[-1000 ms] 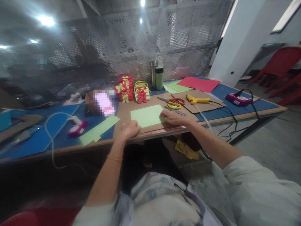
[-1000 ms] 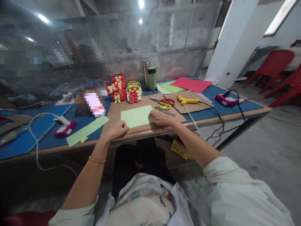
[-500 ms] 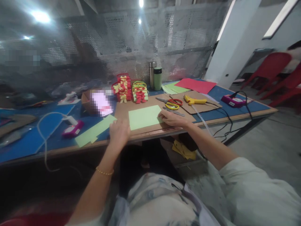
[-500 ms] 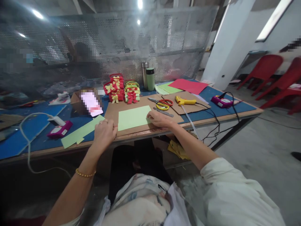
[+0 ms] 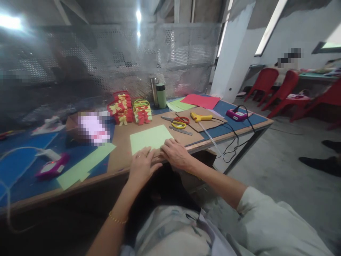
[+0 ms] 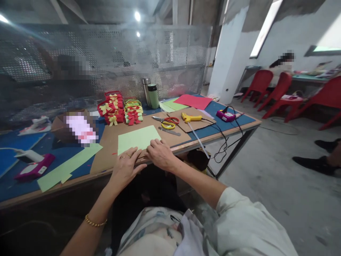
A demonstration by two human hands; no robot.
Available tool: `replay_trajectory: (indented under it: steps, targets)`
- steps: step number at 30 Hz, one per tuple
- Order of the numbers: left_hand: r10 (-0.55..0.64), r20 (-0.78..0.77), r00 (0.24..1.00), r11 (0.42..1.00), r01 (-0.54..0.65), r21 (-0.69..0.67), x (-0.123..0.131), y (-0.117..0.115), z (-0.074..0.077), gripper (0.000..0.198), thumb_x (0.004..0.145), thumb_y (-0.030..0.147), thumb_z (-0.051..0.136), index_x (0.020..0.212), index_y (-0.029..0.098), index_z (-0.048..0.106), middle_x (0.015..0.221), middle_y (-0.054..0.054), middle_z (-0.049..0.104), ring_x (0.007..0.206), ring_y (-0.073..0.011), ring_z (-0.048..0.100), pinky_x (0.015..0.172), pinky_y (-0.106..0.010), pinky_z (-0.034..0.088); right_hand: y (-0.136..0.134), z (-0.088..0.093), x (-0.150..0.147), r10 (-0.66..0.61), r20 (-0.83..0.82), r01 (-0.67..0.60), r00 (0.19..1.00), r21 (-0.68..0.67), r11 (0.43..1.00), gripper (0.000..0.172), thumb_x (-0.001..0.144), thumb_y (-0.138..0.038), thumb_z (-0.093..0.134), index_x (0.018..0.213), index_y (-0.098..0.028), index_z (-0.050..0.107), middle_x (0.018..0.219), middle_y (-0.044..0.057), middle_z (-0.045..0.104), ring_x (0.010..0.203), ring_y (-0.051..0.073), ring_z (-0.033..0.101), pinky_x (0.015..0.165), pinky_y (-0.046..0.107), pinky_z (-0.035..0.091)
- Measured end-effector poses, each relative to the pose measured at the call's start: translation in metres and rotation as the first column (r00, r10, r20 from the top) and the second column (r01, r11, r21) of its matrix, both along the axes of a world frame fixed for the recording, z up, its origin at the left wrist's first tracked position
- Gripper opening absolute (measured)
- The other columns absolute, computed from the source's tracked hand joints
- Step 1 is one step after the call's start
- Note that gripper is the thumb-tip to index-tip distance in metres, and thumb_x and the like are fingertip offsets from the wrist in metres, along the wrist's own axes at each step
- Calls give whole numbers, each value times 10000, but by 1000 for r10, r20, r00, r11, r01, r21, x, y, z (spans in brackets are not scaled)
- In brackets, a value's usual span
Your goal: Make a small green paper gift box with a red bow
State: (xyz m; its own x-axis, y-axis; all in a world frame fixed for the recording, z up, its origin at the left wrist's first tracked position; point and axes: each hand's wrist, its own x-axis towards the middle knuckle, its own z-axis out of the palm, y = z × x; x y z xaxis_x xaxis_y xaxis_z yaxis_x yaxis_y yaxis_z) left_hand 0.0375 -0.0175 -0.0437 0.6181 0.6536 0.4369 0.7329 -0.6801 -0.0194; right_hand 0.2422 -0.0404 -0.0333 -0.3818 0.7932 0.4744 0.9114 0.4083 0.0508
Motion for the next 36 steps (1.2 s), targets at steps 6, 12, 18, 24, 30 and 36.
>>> replay_trajectory:
  steps: [6, 12, 18, 24, 30, 36]
  targets:
    - [9, -9, 1000, 1000, -9, -4, 1, -3, 2, 545, 904, 471, 690, 1359, 181, 614, 1410, -191, 633, 1333, -361, 568, 1104, -513, 451, -1, -9, 38, -118, -7, 118, 993, 101, 988, 320, 1066, -320, 443, 894, -180, 674, 925, 101, 637, 919, 250, 498, 846, 386, 318]
    - [14, 4, 1000, 999, -14, -52, 3, -3, 4, 548, 888, 487, 707, 1343, 191, 630, 1423, -187, 623, 1334, -368, 568, 1106, -523, 453, 1, -15, 64, -70, -31, 73, 997, 116, 991, 254, 1028, -368, 519, 1086, -173, 672, 1137, 142, 669, 1054, 291, 545, 943, 422, 395]
    - [10, -80, 997, 995, -18, -94, -7, 9, 18, 475, 928, 526, 642, 1262, 189, 651, 1421, -170, 628, 1403, -354, 508, 1179, -568, 358, -5, -25, 48, 68, -130, -55, 989, 100, 993, 480, 1017, -434, 529, 1398, -142, 510, 1316, 184, 633, 1205, 322, 549, 1046, 479, 409]
    - [158, -110, 981, 987, -156, 27, -22, 20, 32, 479, 913, 611, 609, 1084, 183, 737, 1390, -205, 639, 1394, -401, 501, 1188, -621, 302, -22, -23, 12, 120, -124, -107, 985, 110, 988, 340, 975, -440, 609, 1169, -163, 637, 1040, 134, 677, 946, 293, 556, 854, 434, 431]
    - [136, -20, 990, 991, -136, 16, 7, 3, 16, 531, 1000, 573, 459, 1301, 191, 671, 1281, -196, 679, 1235, -342, 608, 1052, -519, 456, -14, -13, 0, 310, -223, -279, 924, 163, 946, 226, 1018, -370, 547, 935, -196, 666, 928, 94, 655, 894, 247, 557, 792, 394, 442]
    - [-11, 34, 999, 997, 14, -82, -1, -5, 6, 623, 868, 636, 660, 1290, 178, 649, 1326, -190, 643, 1333, -367, 539, 1135, -555, 409, 7, -14, 53, 305, -343, -296, 888, 80, 952, 518, 998, -471, 566, 1444, -218, 489, 1408, 169, 573, 1282, 302, 553, 1030, 484, 484]
